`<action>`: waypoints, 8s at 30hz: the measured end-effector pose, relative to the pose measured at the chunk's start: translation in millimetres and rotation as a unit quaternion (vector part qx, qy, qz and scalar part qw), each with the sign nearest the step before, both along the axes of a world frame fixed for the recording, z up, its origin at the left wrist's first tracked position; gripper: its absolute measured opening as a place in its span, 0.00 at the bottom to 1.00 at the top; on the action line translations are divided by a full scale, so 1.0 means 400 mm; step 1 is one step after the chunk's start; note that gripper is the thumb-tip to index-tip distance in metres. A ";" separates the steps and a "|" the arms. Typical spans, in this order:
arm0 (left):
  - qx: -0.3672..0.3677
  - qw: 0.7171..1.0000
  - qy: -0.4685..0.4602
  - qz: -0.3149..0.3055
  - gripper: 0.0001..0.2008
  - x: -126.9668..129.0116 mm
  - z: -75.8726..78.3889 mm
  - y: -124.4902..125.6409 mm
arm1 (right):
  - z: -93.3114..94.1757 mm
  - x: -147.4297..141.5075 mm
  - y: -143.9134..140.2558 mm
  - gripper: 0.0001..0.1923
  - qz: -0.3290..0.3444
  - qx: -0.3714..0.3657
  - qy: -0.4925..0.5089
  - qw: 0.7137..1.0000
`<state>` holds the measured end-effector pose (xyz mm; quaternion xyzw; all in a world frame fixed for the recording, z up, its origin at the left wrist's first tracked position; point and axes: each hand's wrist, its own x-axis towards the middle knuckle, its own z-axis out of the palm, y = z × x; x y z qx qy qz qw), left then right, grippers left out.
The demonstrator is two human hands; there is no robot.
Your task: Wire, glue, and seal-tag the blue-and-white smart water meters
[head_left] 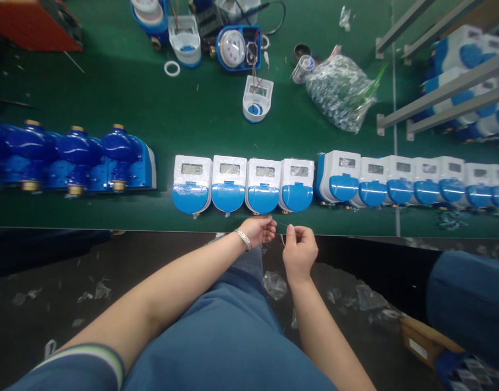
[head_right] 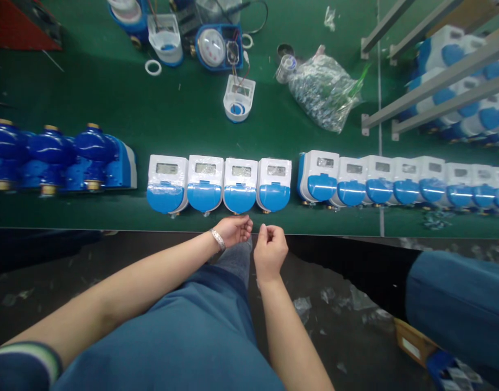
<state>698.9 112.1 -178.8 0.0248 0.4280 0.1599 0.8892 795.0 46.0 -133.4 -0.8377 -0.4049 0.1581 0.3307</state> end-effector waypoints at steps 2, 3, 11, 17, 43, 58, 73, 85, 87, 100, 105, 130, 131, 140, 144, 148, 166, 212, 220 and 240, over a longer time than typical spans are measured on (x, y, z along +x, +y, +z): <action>0.006 1.000 0.015 0.011 0.14 -0.001 -0.008 0.002 | -0.005 -0.001 -0.004 0.12 0.023 -0.009 0.004 1.000; 0.008 1.000 0.021 0.016 0.14 -0.001 -0.012 0.003 | -0.008 -0.003 -0.005 0.12 0.036 -0.013 0.004 0.999; 0.035 0.999 0.021 -0.003 0.13 -0.011 -0.003 -0.024 | 0.014 -0.006 -0.002 0.09 0.132 -0.086 -0.013 0.987; 0.060 0.993 0.079 0.060 0.08 -0.037 0.002 -0.049 | 0.033 -0.003 0.021 0.10 0.204 -0.240 -0.039 0.948; 0.026 0.985 0.152 0.081 0.04 -0.099 -0.021 -0.047 | -0.116 -0.043 0.082 0.07 0.051 -0.069 0.092 0.992; 0.056 0.975 0.176 0.120 0.07 -0.082 -0.001 -0.012 | -0.116 -0.059 0.104 0.06 0.061 -0.032 0.012 0.998; 0.048 0.974 0.169 0.142 0.03 -0.066 -0.001 0.002 | -0.097 -0.089 0.086 0.07 0.109 -0.067 -0.041 0.991; 0.033 0.981 0.148 0.118 0.06 -0.044 -0.015 -0.001 | -0.095 -0.082 0.078 0.06 0.100 -0.085 -0.038 0.991; 0.033 0.981 0.147 0.125 0.06 -0.036 -0.016 0.004 | -0.093 -0.079 0.079 0.06 0.099 -0.087 -0.032 0.991; 0.011 0.971 0.151 0.183 0.06 -0.020 -0.020 -0.005 | -0.114 -0.078 0.067 0.07 0.140 -0.099 -0.032 0.985; 0.003 0.970 0.151 0.190 0.05 -0.017 -0.023 -0.011 | -0.114 -0.078 0.067 0.07 0.139 -0.102 -0.043 0.984; 0.029 0.976 0.176 0.127 0.02 -0.055 -0.005 0.001 | -0.122 -0.070 0.095 0.08 0.092 -0.078 0.028 0.992; 0.027 0.976 0.175 0.127 0.02 -0.055 -0.007 0.001 | -0.124 -0.070 0.096 0.07 0.092 -0.077 0.032 0.992; 0.039 0.976 0.155 0.145 0.01 -0.053 -0.028 -0.003 | -0.129 -0.091 0.093 0.06 0.107 -0.088 0.015 0.990; 0.044 0.975 0.151 0.158 0.02 -0.048 -0.040 -0.005 | -0.131 -0.105 0.096 0.06 0.083 -0.090 0.016 0.992; 0.041 0.975 0.149 0.159 0.00 -0.046 -0.032 -0.003 | -0.140 -0.108 0.097 0.05 0.026 -0.076 0.070 0.994; 0.087 0.981 0.121 0.126 0.25 -0.059 -0.009 0.002 | -0.148 -0.116 0.086 0.07 0.024 -0.048 0.081 0.995; 0.096 0.980 0.101 0.140 0.23 -0.060 -0.022 -0.004 | -0.150 -0.122 0.095 0.07 0.023 -0.053 0.125 0.990; 0.090 0.983 0.117 0.105 0.25 -0.062 -0.013 0.002 | -0.151 -0.102 0.091 0.07 0.002 -0.072 0.205 0.976; 0.082 0.985 0.144 0.051 0.27 -0.074 0.005 0.011 | -0.154 -0.079 0.082 0.10 0.028 -0.011 0.141 0.990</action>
